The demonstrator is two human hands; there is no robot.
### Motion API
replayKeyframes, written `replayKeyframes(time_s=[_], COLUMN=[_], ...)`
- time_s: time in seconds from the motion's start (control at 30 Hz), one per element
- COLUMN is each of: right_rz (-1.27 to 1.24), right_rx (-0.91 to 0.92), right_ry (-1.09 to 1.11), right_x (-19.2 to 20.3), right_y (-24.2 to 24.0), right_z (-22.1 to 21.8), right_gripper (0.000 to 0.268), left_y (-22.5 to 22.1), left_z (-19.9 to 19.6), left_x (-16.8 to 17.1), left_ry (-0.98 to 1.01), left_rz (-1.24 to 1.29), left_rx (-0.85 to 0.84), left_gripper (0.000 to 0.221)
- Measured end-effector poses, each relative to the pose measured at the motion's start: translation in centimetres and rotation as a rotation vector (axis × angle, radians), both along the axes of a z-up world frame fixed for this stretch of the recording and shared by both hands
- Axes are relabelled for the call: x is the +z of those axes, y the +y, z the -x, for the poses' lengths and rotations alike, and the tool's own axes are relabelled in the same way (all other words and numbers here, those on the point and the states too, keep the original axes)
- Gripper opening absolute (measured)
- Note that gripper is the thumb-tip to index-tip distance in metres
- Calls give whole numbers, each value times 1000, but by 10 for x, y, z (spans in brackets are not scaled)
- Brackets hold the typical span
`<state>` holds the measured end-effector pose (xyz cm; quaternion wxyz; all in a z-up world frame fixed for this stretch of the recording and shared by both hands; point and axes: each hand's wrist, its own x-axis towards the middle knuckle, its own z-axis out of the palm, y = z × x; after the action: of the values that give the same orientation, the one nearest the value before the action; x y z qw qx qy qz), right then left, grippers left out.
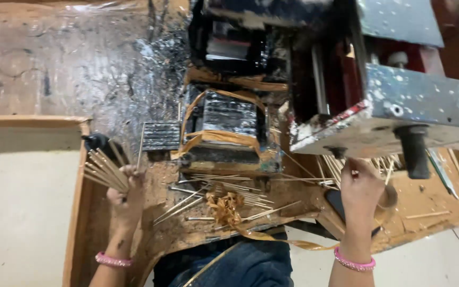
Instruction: Operating a machine to apply coating to incense sticks (agarbatti).
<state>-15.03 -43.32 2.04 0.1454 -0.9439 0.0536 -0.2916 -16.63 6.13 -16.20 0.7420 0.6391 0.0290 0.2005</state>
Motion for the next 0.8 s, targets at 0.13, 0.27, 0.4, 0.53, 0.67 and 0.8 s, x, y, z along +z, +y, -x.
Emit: replayKeyframes(time_s=[0.13, 0.27, 0.4, 0.53, 0.67, 0.8], right_rz=[-104, -909, -1114, -840, -84, 440], right_rx=[90, 547, 913, 1048, 925, 632], right_ry=[43, 399, 368, 249, -62, -107], right_x=[-4, -2, 42, 62, 103, 94], right_y=[22, 94, 124, 143, 193, 197], right_z=[12, 14, -8, -40, -66, -76], right_gripper=[36, 35, 23, 14, 24, 37], left_y=[-37, -97, -72, -27, -17, -50], left_z=[-14, -18, -30, -65, -120, -157], left_x=[20, 147, 171, 166, 181, 182], left_ry=[-325, -444, -230, -53, -72, 26], left_rz=[497, -583, -506, -206, -47, 25], left_rx=[-425, -533, -632, -652, -351, -272], left_gripper=[15, 26, 15, 16, 27, 25])
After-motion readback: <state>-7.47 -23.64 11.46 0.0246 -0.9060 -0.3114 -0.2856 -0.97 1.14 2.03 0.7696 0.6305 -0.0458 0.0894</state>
